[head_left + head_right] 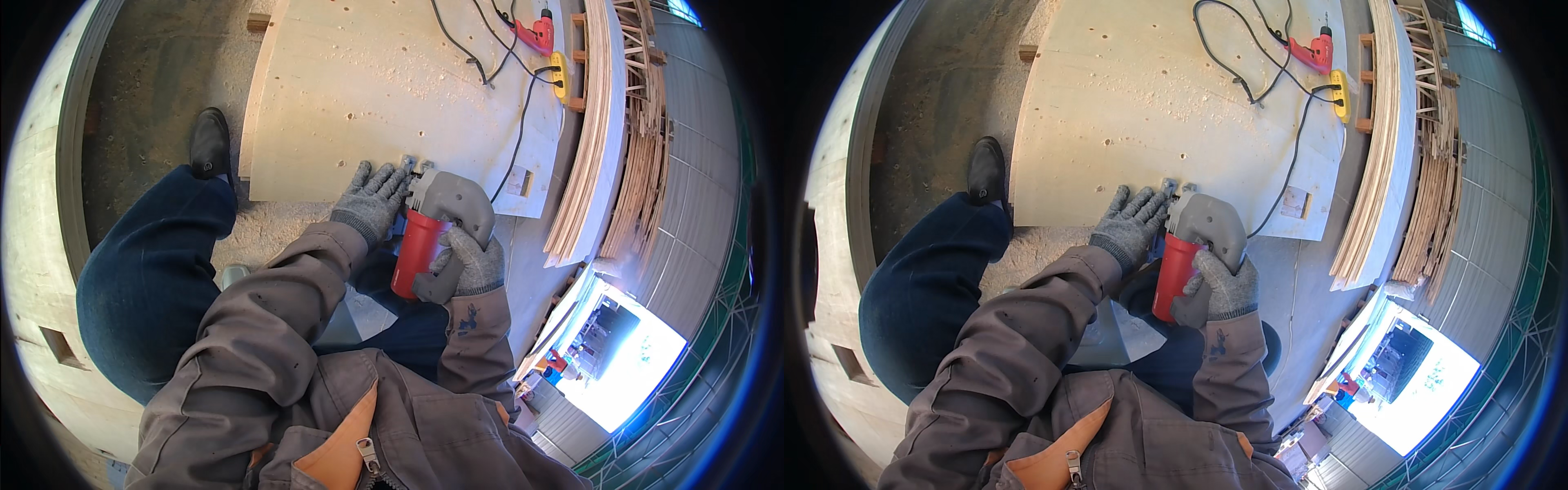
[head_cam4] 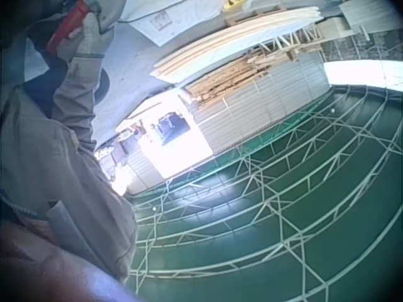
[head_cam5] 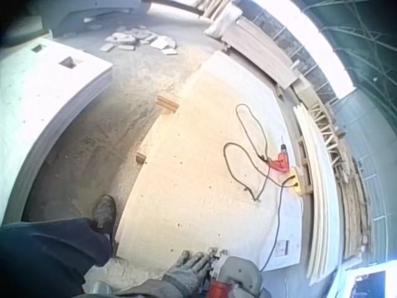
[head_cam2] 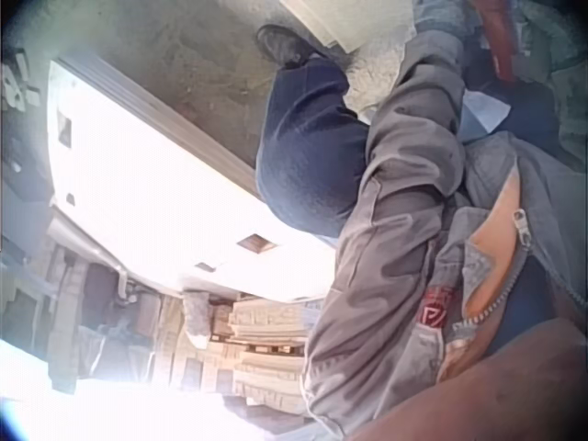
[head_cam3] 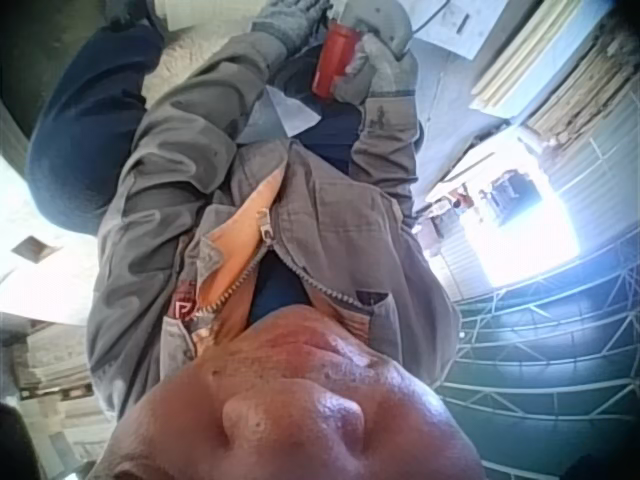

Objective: The person uses a jigsaw to cut a piece of wood. They guide the tool along the wood surface, creating a cut while seated on the floor.

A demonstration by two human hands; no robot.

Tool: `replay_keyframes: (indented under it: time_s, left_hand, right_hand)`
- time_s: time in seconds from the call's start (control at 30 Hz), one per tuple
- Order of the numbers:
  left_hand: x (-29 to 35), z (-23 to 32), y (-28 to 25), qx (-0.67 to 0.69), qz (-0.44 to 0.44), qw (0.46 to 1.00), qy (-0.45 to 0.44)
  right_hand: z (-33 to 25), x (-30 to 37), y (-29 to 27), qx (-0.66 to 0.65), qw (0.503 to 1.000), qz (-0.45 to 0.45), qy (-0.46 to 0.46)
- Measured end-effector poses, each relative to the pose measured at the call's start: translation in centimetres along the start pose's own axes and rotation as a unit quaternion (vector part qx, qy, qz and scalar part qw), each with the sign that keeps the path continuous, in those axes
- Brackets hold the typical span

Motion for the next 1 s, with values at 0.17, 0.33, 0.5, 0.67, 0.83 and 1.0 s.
replay_keyframes:
  time_s: [0.17,0.33,0.5,0.67,0.83,1.0]
  left_hand:
    - [0.0,0.1,-0.2,0.011,-0.004,1.0,-0.002]
    - [0.0,0.0,-0.1,0.007,0.006,1.0,0.001]
    - [0.0,0.0,-0.1,0.003,0.005,1.0,0.001]
    - [0.0,-0.1,0.0,0.006,0.01,1.0,0.003]
    - [-0.1,-0.1,0.2,0.007,0.019,1.0,0.005]
    - [0.1,-0.1,-0.1,0.016,0.022,1.0,0.004]
  right_hand:
    - [-0.4,0.2,0.2,0.009,1.0,0.003,0.007]
    - [-0.1,-0.1,0.1,0.016,1.0,0.0,0.006]
    - [-0.1,-0.2,0.0,0.021,1.0,0.003,0.002]
    - [0.6,-0.5,-0.3,0.014,1.0,0.002,0.003]
    - [0.8,-0.5,-0.3,0.023,1.0,0.005,-0.004]
    - [-0.1,-0.3,0.0,0.032,0.999,-0.002,0.015]
Point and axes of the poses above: each hand's wrist, its own x-axis away from the middle knuckle, its own y-axis out of the palm, z = x × y, the point moved 3 cm from there along -x, towards the middle knuckle, and after that the axes turned 12 degrees about x, right-handed, at the moved point
